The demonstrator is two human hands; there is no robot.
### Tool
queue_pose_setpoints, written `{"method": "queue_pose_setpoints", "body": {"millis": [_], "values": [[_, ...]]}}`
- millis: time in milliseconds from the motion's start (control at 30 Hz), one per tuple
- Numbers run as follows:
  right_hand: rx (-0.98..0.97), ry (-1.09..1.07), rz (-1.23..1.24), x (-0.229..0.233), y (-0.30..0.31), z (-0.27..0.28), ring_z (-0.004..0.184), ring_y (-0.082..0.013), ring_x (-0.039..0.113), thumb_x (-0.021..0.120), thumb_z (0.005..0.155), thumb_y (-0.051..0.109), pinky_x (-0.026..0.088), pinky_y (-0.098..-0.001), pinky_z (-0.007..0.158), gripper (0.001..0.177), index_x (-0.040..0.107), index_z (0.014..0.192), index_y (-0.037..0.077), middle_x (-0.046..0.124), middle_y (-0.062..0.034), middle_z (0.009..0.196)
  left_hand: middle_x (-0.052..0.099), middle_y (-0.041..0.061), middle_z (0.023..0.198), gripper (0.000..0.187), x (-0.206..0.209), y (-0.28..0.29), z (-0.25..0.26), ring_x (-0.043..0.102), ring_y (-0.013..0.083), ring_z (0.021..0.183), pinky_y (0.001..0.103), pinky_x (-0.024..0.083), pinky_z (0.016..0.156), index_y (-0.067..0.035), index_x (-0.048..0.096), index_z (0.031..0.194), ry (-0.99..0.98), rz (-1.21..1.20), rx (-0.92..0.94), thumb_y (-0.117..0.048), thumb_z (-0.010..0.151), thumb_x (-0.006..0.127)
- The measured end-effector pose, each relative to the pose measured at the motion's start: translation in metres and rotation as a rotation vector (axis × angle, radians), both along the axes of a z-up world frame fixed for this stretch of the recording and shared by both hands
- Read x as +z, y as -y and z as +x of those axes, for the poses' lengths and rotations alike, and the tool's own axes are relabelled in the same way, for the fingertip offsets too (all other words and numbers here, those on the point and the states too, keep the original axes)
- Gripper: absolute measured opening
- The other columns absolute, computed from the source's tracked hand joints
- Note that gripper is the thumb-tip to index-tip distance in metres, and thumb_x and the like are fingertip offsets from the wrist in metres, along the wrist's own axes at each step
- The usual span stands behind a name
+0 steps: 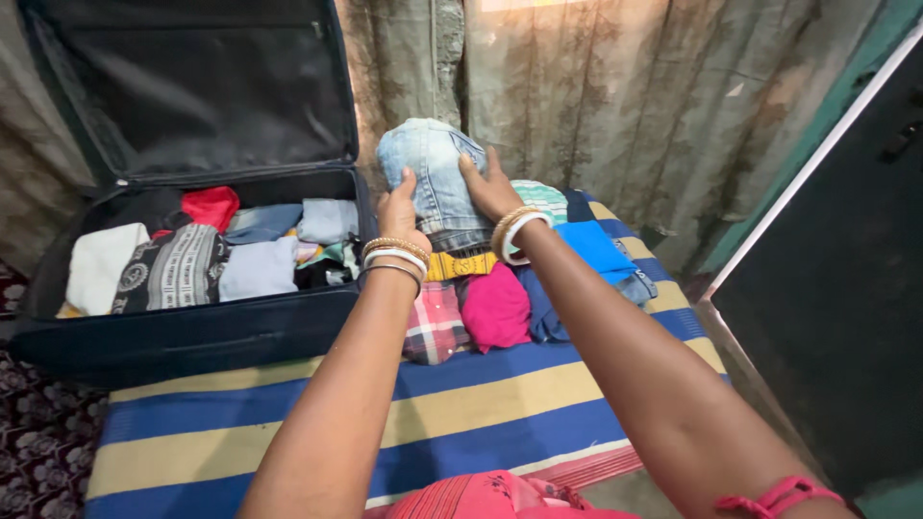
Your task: The person picks up several garments from a bed and places them into an open suitcase, then picks up a grey top, shakes it, rolls it, and sets it on the bed.
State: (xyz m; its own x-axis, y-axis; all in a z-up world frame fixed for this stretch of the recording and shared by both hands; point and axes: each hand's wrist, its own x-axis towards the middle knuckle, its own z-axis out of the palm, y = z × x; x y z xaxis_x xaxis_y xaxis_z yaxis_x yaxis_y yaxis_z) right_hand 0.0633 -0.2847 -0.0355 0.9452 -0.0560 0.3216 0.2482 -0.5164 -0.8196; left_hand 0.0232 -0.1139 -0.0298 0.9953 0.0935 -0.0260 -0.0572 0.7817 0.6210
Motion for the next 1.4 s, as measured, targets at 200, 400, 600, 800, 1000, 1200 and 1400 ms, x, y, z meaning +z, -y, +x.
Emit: {"method": "queue_pose_setpoints", "body": {"millis": [200, 400, 600, 800, 1000, 1200, 1400], "values": [[0.499, -0.532, 0.752, 0.022, 0.05, -0.069, 0.112, -0.0228, 0.068, 0.066, 0.092, 0.048, 0.053, -0.0381, 0.097, 0.067, 0.061, 0.134, -0.003, 0.07, -0.0143, 0.129, 0.073, 0.014, 0.109, 0.045, -0.007, 0.042, -0.002, 0.072, 0.0303, 0.093, 0.049, 0.059, 0.084, 0.0, 0.066, 0.122, -0.052, -0.002, -0.151, -0.03, 0.09, 0.074], [0.291, -0.447, 0.751, 0.03, 0.094, -0.079, 0.107, -0.0214, 0.072, 0.08, 0.085, 0.029, 0.057, -0.0346, 0.093, 0.054, 0.066, 0.124, -0.006, 0.074, -0.0141, 0.121, 0.071, 0.019, 0.11, 0.044, -0.023, 0.071, 0.033, 0.072, 0.0315, 0.093, 0.051, 0.059, 0.083, 0.006, 0.06, 0.123, -0.113, 0.181, -0.117, -0.024, 0.092, 0.072], [0.173, -0.402, 0.694, 0.019, 0.115, -0.058, 0.102, -0.0227, 0.074, 0.086, 0.076, 0.028, 0.059, -0.0369, 0.09, 0.059, 0.067, 0.121, -0.006, 0.075, -0.0149, 0.117, 0.073, 0.012, 0.111, 0.044, -0.057, 0.093, 0.072, 0.073, 0.0253, 0.093, 0.043, 0.06, 0.081, 0.004, 0.064, 0.126, -0.024, 0.147, -0.204, -0.022, 0.091, 0.07], [0.071, -0.439, 0.617, -0.033, 0.127, -0.037, 0.096, -0.0227, 0.074, 0.086, 0.079, 0.03, 0.059, -0.036, 0.084, 0.058, 0.068, 0.117, -0.01, 0.076, -0.0162, 0.112, 0.072, 0.015, 0.11, 0.044, -0.118, 0.1, 0.094, 0.07, 0.0282, 0.093, 0.044, 0.058, 0.082, 0.005, 0.063, 0.126, -0.155, 0.226, -0.21, -0.022, 0.092, 0.071], [-0.057, -0.513, 0.621, -0.081, 0.14, -0.036, 0.09, -0.0256, 0.075, 0.086, 0.079, 0.027, 0.061, -0.0392, 0.079, 0.057, 0.067, 0.115, -0.013, 0.077, -0.0181, 0.107, 0.069, 0.014, 0.121, 0.052, -0.169, 0.111, 0.094, 0.069, 0.0263, 0.101, 0.042, 0.056, 0.088, 0.005, 0.059, 0.132, -0.224, 0.274, -0.266, -0.023, 0.091, 0.07], [0.063, -0.462, 0.698, -0.123, 0.152, -0.031, 0.091, -0.0242, 0.075, 0.087, 0.074, 0.025, 0.063, -0.0395, 0.079, 0.063, 0.064, 0.123, -0.007, 0.075, -0.0164, 0.11, 0.063, 0.014, 0.136, 0.061, -0.214, 0.122, 0.077, 0.061, 0.0266, 0.12, 0.042, 0.048, 0.103, 0.005, 0.051, 0.141, -0.298, 0.334, -0.19, -0.025, 0.091, 0.071], [-0.092, -0.55, 0.525, -0.192, 0.162, -0.015, 0.099, -0.0261, 0.074, 0.089, 0.072, 0.024, 0.061, -0.0389, 0.085, 0.07, 0.062, 0.129, -0.005, 0.074, -0.0174, 0.118, 0.058, 0.009, 0.147, 0.064, -0.296, 0.118, 0.071, 0.057, 0.0215, 0.125, 0.037, 0.044, 0.104, -0.005, 0.047, 0.148, -0.329, 0.384, -0.255, -0.02, 0.089, 0.068]]}}
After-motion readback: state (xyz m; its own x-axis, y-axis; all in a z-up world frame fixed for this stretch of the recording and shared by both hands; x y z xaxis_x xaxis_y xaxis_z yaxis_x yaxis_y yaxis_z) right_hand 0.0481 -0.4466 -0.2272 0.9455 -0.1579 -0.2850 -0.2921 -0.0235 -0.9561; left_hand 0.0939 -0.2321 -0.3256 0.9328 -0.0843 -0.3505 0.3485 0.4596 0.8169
